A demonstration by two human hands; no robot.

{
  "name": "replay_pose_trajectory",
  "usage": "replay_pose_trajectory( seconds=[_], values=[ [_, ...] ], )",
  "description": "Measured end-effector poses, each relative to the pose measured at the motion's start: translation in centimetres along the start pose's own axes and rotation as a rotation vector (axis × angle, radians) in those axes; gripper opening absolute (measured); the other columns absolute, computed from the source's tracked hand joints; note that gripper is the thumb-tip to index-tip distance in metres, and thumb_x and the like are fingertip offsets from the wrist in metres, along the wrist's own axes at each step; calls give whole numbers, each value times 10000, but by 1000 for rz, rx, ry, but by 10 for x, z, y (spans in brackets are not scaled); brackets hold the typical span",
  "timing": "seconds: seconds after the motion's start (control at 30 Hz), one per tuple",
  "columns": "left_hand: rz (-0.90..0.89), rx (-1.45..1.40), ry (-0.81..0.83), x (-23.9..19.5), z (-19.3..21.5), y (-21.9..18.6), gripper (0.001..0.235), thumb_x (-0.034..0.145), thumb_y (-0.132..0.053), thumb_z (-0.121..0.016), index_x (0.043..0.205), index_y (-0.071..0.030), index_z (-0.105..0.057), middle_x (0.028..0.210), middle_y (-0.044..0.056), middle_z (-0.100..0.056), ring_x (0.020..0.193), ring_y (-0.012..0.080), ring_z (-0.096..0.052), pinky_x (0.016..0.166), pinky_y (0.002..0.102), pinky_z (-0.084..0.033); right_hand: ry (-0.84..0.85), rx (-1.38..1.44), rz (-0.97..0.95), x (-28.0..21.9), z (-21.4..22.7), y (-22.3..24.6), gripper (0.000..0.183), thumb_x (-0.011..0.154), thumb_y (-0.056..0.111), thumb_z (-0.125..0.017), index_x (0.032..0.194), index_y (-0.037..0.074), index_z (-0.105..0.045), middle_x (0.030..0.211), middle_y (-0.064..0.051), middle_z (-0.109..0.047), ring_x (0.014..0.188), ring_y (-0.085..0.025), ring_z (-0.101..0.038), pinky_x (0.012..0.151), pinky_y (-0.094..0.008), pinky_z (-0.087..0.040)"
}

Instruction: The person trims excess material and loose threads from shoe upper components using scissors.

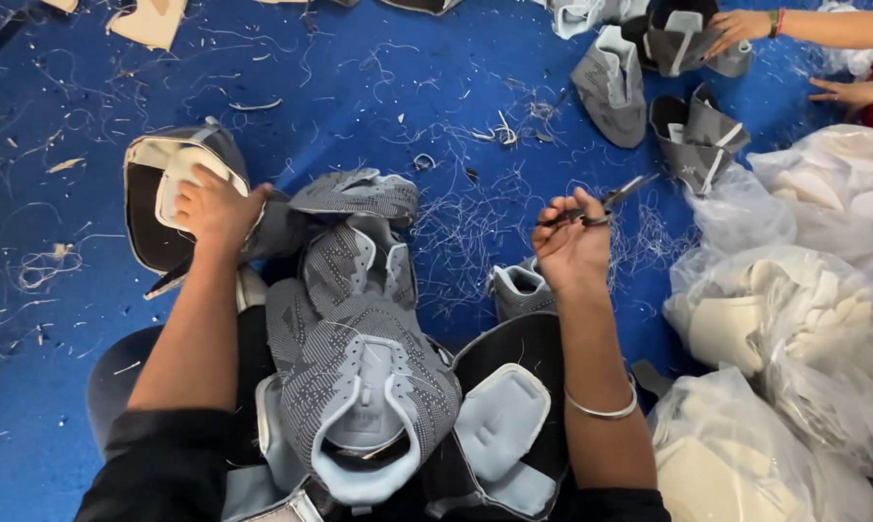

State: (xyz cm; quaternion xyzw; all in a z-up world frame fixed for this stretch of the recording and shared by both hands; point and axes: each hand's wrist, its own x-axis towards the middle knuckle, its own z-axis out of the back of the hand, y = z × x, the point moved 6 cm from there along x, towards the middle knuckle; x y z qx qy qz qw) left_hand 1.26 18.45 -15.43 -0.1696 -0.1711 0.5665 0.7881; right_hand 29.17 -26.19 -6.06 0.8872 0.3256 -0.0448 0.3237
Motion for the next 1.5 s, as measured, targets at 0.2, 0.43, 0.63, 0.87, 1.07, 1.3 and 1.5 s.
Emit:
replay_pose_trajectory(
  seconds=[0.2, 0.43, 0.63, 0.87, 1.07, 1.3, 1.5],
  values=[
    [155, 84, 169, 5, -35, 23, 1034, 753, -656, -828, 1409, 39, -433, 1383, 305, -448, 1309, 477, -423, 1033, 615, -392, -45, -130, -10, -3, -3, -22, 200, 953, 267, -662, 825, 147, -565, 808, -21, -646, 735, -165, -644, 595, -295, -484],
    [81, 301, 223, 19, -64, 29, 715, 776, -617, -815, 1255, -99, -698, 1407, 200, -487, 1305, 406, -447, 937, 536, -485, -118, -252, -47, -3, -1, -39, 178, 948, 298, -650, 868, 159, -572, 796, -25, -647, 691, -161, -625, 553, -288, -467],
    [33, 366, 65, 41, -86, 50, 463, 902, -394, -696, 1221, -60, -730, 1349, 220, -551, 1227, 418, -516, 889, 542, -481, -79, -245, -80, -4, -2, -47, 187, 957, 322, -652, 913, 159, -572, 816, -16, -654, 725, -163, -641, 577, -285, -472],
    [-87, 201, -88, 42, -69, 41, 500, 1039, -464, -642, 1317, -48, -660, 1334, 258, -534, 1270, 473, -502, 970, 652, -425, -65, -241, -108, -2, -1, -50, 205, 941, 339, -652, 895, 157, -571, 808, -23, -667, 703, -162, -641, 556, -286, -478],
    [160, 275, 54, 46, -84, 61, 1082, 752, -694, -796, 1451, 47, -433, 1374, 337, -403, 1253, 521, -437, 893, 725, -404, -103, -310, -86, -10, -8, -51, 206, 946, 346, -658, 943, 161, -565, 810, -25, -669, 700, -150, -649, 552, -273, -486],
    [152, 416, 32, 67, -101, 63, 894, 803, -445, -698, 1501, 29, -402, 1476, 400, -352, 1223, 616, -451, 784, 708, -503, -9, -326, -152, -6, -9, -61, 253, 979, 364, -640, 942, 134, -542, 816, -19, -675, 713, -121, -656, 554, -253, -502],
    [-80, 341, -41, 63, -78, 44, 425, 1089, -322, -567, 1009, 46, -765, 1034, 257, -743, 942, 419, -710, 776, 534, -562, -14, -385, -144, -8, -13, -63, 223, 986, 344, -629, 931, 143, -550, 809, -18, -688, 691, -112, -664, 526, -245, -503]
  ],
)
